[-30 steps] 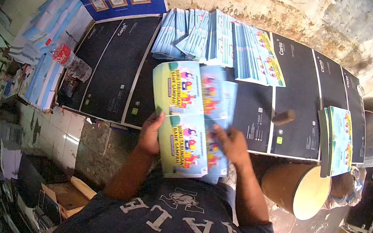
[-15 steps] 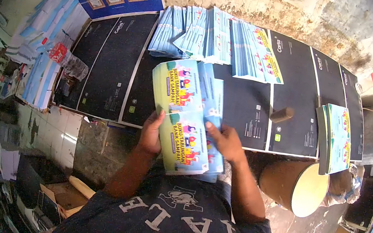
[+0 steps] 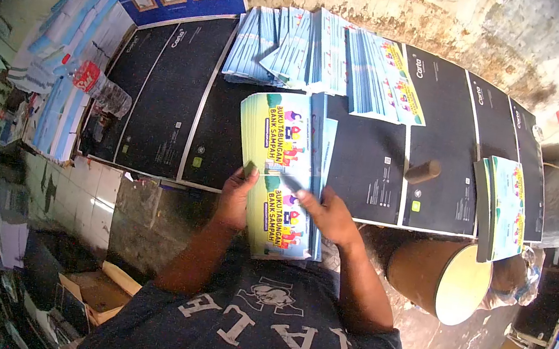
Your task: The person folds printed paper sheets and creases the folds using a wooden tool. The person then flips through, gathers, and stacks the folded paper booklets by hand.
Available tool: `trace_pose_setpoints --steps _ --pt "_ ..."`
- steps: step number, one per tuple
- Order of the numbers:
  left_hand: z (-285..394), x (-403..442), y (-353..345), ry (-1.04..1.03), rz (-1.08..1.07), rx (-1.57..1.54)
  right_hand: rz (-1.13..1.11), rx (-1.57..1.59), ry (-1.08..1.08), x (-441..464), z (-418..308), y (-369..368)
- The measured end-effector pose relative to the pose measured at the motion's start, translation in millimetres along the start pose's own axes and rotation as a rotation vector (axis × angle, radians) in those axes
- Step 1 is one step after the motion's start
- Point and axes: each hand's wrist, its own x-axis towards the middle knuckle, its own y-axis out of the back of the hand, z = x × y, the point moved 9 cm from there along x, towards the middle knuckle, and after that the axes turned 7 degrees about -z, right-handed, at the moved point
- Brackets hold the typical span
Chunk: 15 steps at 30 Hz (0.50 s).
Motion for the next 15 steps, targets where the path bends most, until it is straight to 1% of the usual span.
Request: trace_pose_setpoints --steps 1,2,4,5,7,8,9,11,13,15 --pt "-6.5 -0.5 2.3 0.024 0.012 -0.003 -0.043 -0.068 0.014 1.6 -2.4 -5.9" --pt "-10.9 -1.3 3.6 0.022 0.018 -0.054 -0.041 -0.066 0.013 1.2 -1.9 -4.4" --pt "-8.0 -4.9 10.8 -0.005 0.034 -0.061 -0.093 0.185 -0.059 -0.2 7.1 -2.4" --pt "-4.7 -7.3 15.9 -0.033 0.051 -0.068 -0.012 0.293 -0.052 -3.1 10.3 10.3" --pt "10.9 -10.4 28.2 -0.054 0.084 -0.105 0.035 0.386 -0.129 -17.1 1.7 27.8" --pt "19.0 -13.2 37.6 -0.046 0.108 -0.1 0.048 0.277 -0.09 -15.7 2.9 37.2" --pt "21.2 -16.4 42.4 -0.029 0.133 -0.095 0.015 0.247 -0.104 -12.6 14.0 38.6" --pt "30.3 -16.0 40.8 -0.072 0.141 -0.07 0.045 0.096 -0.064 -5.2 24.0 44.3" --pt "31.5 -13.9 56.2 -0.087 0.17 -0.018 0.045 0.201 -0.087 -10.2 15.9 40.6" --pt "33.3 -14.8 60.8 -0.097 0.171 0.0 0.075 0.465 -0.006 -11.4 21.6 47.6"
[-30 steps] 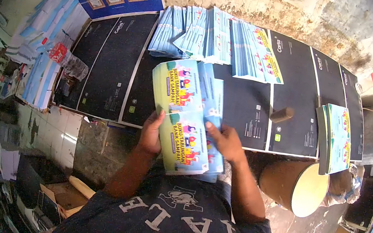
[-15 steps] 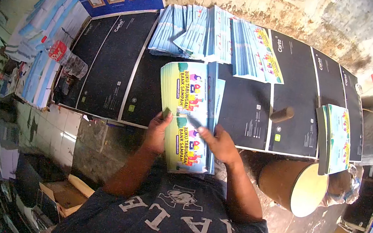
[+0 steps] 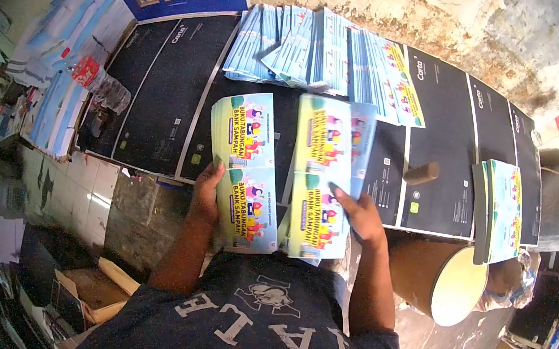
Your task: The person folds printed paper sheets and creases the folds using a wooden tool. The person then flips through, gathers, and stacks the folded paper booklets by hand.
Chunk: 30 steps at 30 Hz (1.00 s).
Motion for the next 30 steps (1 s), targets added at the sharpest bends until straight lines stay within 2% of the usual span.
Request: trace_pose_setpoints --steps 2,6,8,9,10,12,14,16,18,20,21,26,28,30 --pt "3.6 -2.8 0.0 0.005 0.0 0.022 -0.018 0.051 -0.026 -0.5 0.0 7.4" --pt "-14.2 6.2 -19.5 0.014 -0.085 0.133 -0.066 -0.132 -0.022 -3.8 -18.7 -22.9" --pt "-34.1 12.3 -34.7 -0.015 -0.113 0.085 -0.163 -0.286 -0.009 7.8 -10.8 -43.5" --pt "-37.4 7.6 -64.5 -0.008 -0.25 -0.163 -0.166 -0.314 -0.033 8.2 -9.0 -56.2" --pt "-41.6 10.5 -65.7 -0.072 -0.149 -0.013 -0.17 -0.343 -0.055 8.7 -8.9 -65.2" --pt "-51.6 7.5 -53.1 -0.12 -0.053 0.101 -0.104 -0.341 -0.062 15.4 7.5 -56.7" --pt "-55.1 10.0 -42.7 -0.196 -0.038 0.176 -0.077 -0.202 0.0 12.3 1.8 -59.9" --pt "-61.0 13.1 -44.4 -0.088 -0.095 0.405 -0.082 -0.198 0.038 13.4 2.9 -59.0" --pt "-59.3 13.3 -38.5 -0.041 -0.03 0.352 -0.064 -0.234 -0.036 15.2 11.5 -53.0" --pt "-71.9 4.1 -45.2 0.302 -0.062 0.266 -0.052 -0.201 -0.005 17.2 14.6 -53.6" --pt "-68.1 -2.2 -58.5 0.324 -0.097 0.25 -0.042 -0.17 0.023 18.8 15.8 -54.3" --pt "-71.9 2.4 -43.8 0.184 -0.11 0.44 -0.019 -0.209 0.029 24.2 17.9 -52.1" --pt "-61.0 2.6 -36.2 0.062 -0.039 0.444 -0.005 -0.222 0.032 20.8 6.7 -48.5" --pt "-59.6 0.5 -27.1 0.103 -0.022 0.348 -0.143 -0.076 -0.019 16.3 0.4 -33.7"
